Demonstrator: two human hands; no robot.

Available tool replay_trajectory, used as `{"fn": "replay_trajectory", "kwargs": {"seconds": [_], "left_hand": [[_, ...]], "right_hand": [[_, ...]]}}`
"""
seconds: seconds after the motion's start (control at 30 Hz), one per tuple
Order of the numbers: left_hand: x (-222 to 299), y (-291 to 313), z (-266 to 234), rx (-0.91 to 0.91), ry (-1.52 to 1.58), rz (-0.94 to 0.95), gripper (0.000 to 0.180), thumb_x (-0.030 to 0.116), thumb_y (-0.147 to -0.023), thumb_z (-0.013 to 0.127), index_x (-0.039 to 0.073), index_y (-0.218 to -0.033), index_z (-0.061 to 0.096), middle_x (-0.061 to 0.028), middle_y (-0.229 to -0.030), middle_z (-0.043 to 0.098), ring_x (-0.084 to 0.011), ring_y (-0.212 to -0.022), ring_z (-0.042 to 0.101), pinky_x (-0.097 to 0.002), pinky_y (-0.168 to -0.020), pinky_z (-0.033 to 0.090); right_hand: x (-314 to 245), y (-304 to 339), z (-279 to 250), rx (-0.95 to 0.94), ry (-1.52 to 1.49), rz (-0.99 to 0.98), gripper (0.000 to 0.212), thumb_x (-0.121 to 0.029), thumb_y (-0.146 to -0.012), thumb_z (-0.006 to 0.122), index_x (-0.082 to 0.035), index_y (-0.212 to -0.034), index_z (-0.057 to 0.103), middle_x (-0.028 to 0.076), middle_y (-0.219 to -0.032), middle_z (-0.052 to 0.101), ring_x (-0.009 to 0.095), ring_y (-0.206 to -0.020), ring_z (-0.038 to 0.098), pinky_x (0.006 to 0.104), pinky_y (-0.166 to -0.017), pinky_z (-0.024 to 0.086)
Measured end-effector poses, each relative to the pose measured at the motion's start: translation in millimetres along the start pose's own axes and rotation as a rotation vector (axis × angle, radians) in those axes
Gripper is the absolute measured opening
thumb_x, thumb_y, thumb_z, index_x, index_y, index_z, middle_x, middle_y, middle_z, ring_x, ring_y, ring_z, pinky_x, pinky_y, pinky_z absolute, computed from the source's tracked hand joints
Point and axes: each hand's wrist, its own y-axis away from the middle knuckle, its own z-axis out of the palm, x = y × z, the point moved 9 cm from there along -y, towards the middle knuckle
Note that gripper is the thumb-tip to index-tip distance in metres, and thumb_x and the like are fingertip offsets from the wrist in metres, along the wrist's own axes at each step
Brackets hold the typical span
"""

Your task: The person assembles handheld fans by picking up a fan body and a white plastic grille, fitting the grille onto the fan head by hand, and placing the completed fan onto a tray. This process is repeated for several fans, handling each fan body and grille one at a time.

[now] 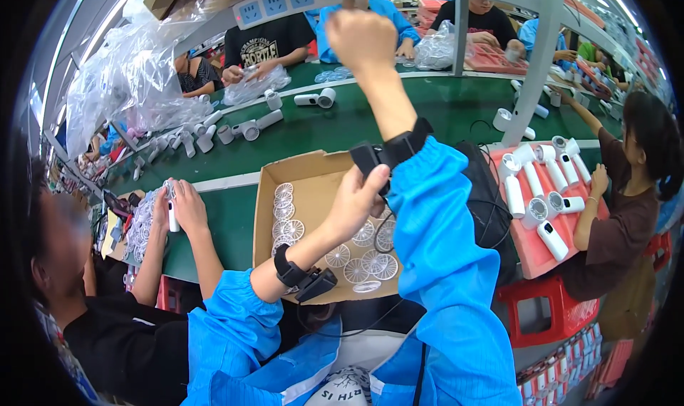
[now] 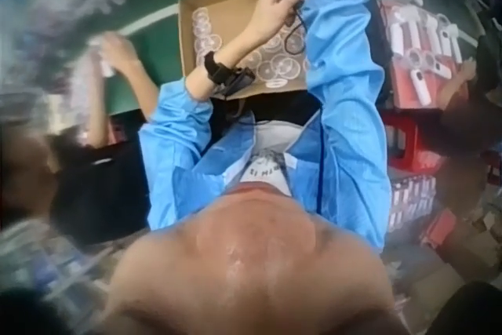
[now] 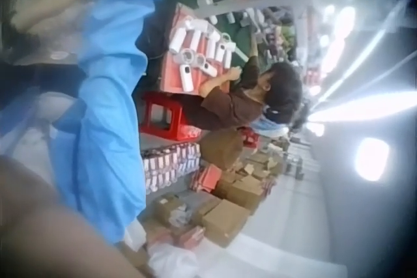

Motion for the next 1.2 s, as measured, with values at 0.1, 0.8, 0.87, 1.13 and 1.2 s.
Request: {"fn": "replay_trajectory", "kwargs": {"seconds": [0.1, 0.8, 0.87, 1.13, 1.2], "left_hand": [[-10.0, 2.4, 2.5, -0.097, -0.028, -0.077, 0.034, 0.035, -0.095, 0.052, 0.002, -0.101, 0.048, -0.0011, -0.074, 0.052, -0.0094, -0.051, 0.05, -0.0241, -0.045, 0.041], [-27.1, -62.6, -145.8, 0.139, -1.26, 0.419, 0.016, 0.018, -0.087, 0.056, 0.006, -0.093, 0.064, -0.009, -0.078, 0.063, -0.025, -0.077, 0.059, -0.0375, -0.075, 0.045], [-39.0, -70.6, -164.1, 0.203, -1.265, 0.226, 0.02, 0.023, -0.087, 0.056, 0.007, -0.095, 0.064, -0.0088, -0.077, 0.062, -0.0258, -0.081, 0.058, -0.0404, -0.08, 0.042], [-51.4, -60.8, -152.5, 0.117, -1.625, 0.37, 0.032, 0.037, -0.089, 0.051, 0.01, -0.096, 0.066, -0.0109, -0.086, 0.065, -0.0309, -0.09, 0.059, -0.0448, -0.081, 0.042], [-42.8, -65.7, -139.5, 0.131, -1.688, 0.436, 0.034, 0.039, -0.089, 0.05, 0.009, -0.097, 0.066, -0.0111, -0.088, 0.065, -0.0316, -0.091, 0.059, -0.0453, -0.081, 0.042]], "right_hand": [[1.2, -4.8, -18.5, 0.047, -0.02, 0.023, 0.031, -0.029, -0.093, 0.046, -0.011, -0.068, 0.046, -0.005, -0.055, 0.037, 0.014, -0.047, 0.037, 0.03, -0.051, 0.036], [-0.7, 3.7, -250.8, -0.05, 2.518, 0.392, 0.046, -0.041, -0.092, 0.042, -0.005, -0.104, 0.068, 0.021, -0.11, 0.063, 0.04, -0.104, 0.057, 0.0445, -0.092, 0.044], [-0.9, 4.6, -252.1, 0.003, 2.504, 0.414, 0.048, -0.042, -0.092, 0.041, -0.005, -0.106, 0.067, 0.022, -0.111, 0.062, 0.04, -0.105, 0.057, 0.0449, -0.094, 0.043], [-4.5, 19.7, -241.7, 0.045, 2.496, 0.433, 0.049, -0.043, -0.092, 0.041, -0.003, -0.105, 0.067, 0.023, -0.11, 0.063, 0.039, -0.103, 0.058, 0.0431, -0.092, 0.044], [-6.5, 23.8, -239.5, 0.01, 2.495, 0.389, 0.051, -0.044, -0.093, 0.042, -0.002, -0.106, 0.066, 0.023, -0.107, 0.063, 0.04, -0.102, 0.058, 0.0428, -0.091, 0.045]]}}
